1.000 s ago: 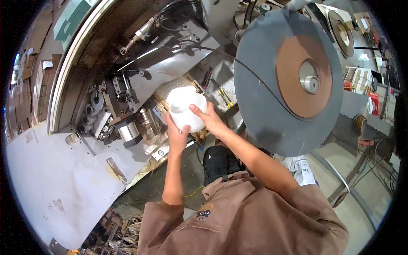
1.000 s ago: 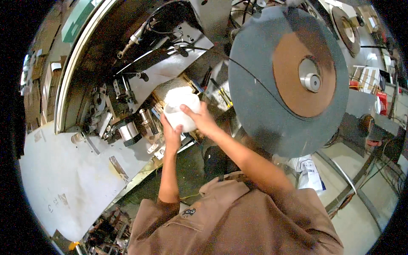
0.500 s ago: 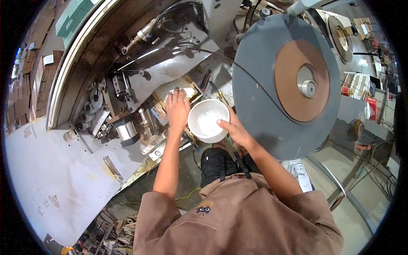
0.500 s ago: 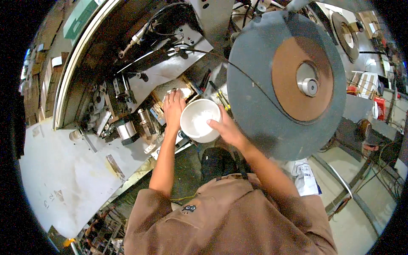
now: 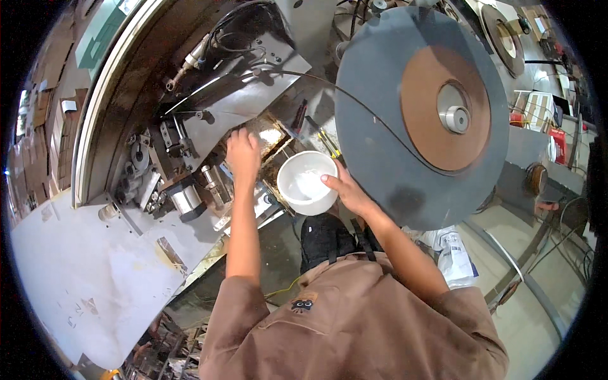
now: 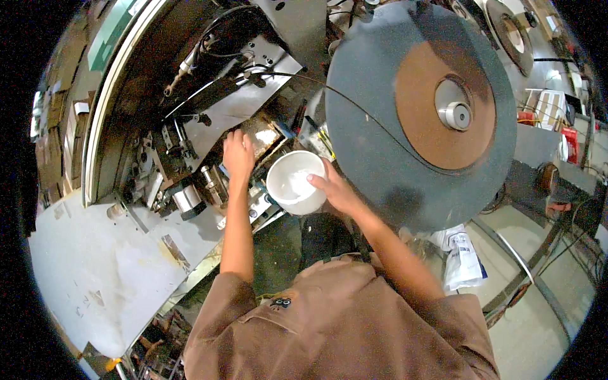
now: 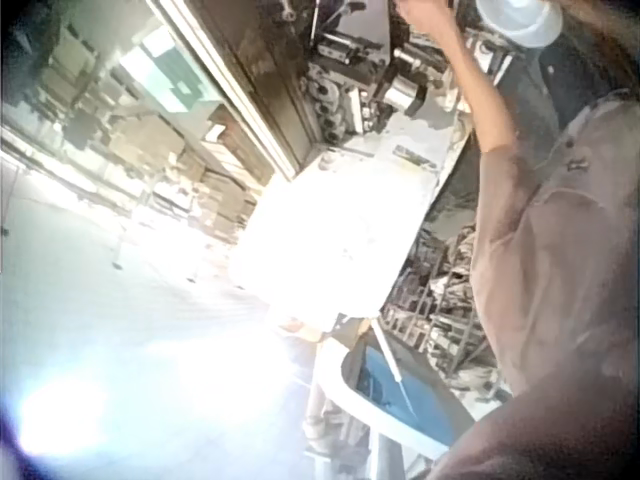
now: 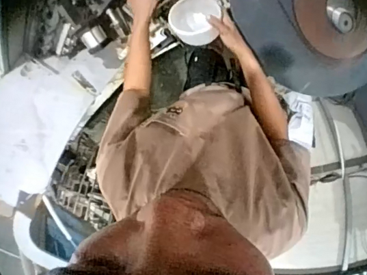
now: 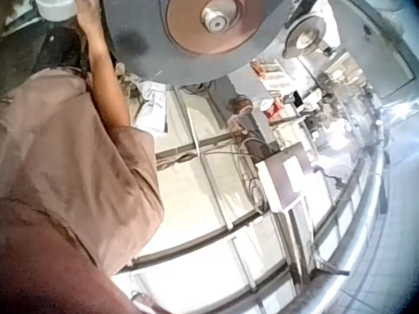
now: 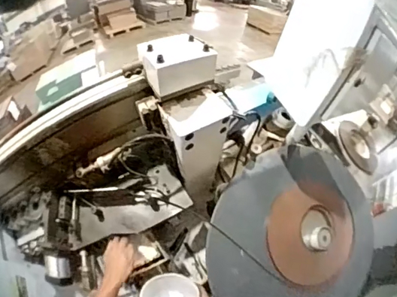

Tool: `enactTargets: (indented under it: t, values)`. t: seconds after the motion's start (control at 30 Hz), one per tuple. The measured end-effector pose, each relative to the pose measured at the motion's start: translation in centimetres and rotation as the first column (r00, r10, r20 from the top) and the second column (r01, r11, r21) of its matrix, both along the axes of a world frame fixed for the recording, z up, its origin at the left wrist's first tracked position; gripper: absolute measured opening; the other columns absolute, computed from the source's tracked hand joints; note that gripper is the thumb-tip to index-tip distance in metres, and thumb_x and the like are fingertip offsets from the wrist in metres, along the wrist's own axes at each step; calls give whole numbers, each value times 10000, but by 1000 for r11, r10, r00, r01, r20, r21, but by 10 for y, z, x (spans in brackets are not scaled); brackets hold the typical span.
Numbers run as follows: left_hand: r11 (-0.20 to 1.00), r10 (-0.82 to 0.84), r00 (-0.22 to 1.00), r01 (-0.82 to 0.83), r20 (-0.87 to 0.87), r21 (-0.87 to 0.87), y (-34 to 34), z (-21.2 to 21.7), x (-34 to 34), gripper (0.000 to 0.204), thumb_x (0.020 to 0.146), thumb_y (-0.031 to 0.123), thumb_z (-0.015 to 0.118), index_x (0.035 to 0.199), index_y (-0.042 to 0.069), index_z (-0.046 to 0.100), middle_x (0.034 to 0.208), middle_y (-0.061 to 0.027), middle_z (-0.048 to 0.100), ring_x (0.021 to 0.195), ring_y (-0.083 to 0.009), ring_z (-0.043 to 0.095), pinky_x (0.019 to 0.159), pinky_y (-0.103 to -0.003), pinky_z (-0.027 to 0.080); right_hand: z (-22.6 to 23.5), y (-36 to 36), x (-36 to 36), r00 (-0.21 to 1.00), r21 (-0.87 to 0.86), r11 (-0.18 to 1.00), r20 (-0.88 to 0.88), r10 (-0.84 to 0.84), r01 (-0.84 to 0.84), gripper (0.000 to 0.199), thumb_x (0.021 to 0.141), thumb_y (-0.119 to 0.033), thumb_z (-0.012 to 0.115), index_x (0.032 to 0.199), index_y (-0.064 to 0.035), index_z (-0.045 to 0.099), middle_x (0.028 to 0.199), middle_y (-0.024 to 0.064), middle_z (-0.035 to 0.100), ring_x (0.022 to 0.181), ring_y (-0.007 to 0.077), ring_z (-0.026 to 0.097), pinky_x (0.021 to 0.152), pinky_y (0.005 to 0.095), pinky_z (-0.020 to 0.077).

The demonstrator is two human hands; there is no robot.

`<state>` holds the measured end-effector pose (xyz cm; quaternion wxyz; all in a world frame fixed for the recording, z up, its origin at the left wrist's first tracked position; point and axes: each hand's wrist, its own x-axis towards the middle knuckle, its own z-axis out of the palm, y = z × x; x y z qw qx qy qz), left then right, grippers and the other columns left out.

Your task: The person operates a woodworking machine, feeding rectangular wooden blocks through a blue conveyor belt. They periodically pause to refill a hopper with a white granular substance from a bag and adjust the machine's controls.

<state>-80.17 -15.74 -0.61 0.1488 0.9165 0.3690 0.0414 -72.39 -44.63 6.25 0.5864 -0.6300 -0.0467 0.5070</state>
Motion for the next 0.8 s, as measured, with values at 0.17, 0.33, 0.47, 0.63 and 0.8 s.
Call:
enactTargets:
  t: [0.17,0.33,0.47,0.63,0.8]
  values:
    - [722,486,783,-110,389,-683,-46,50,-67,492,1121,225,502,1544,-27,508,1478,-237,619,1412,-326,568,1175,-430,441,-10,53,6,985,94,995,-173,-27,44,891,1009,-587,642,1622,-13,341,1510,208,549,1393,288,533,1183,422,389]
    - [894,244,851,-12,464,-448,-54,79,-78,796,1064,491,594,1642,-1,358,1613,-248,470,1484,-403,473,1243,-496,340,-25,130,3,853,107,978,-479,208,-178,1041,952,-886,434,1635,-106,340,1479,186,574,1269,311,652,901,537,621]
    - [902,230,958,-144,171,-407,8,106,-49,681,1078,503,548,1575,41,493,1557,-271,523,1423,-424,535,1204,-496,382,-34,156,-3,722,247,961,-642,260,-126,1242,845,-969,479,1664,-66,245,1439,286,569,1131,398,729,856,509,678]
    - [928,14,974,-97,-226,-360,67,127,9,753,1085,647,344,1536,87,568,1477,-276,610,1415,-451,539,1190,-502,401,-37,175,-14,605,278,959,-774,188,57,1235,842,-968,478,1655,-61,268,1384,310,620,1045,437,763,895,486,676]
    - [956,-20,880,-122,-474,-267,66,144,60,745,1065,667,320,1422,123,683,1350,-256,701,1342,-449,610,1134,-515,456,-35,191,-26,401,219,930,-912,88,296,1218,827,-998,434,1600,-58,380,1382,263,641,1034,425,766,869,480,677]
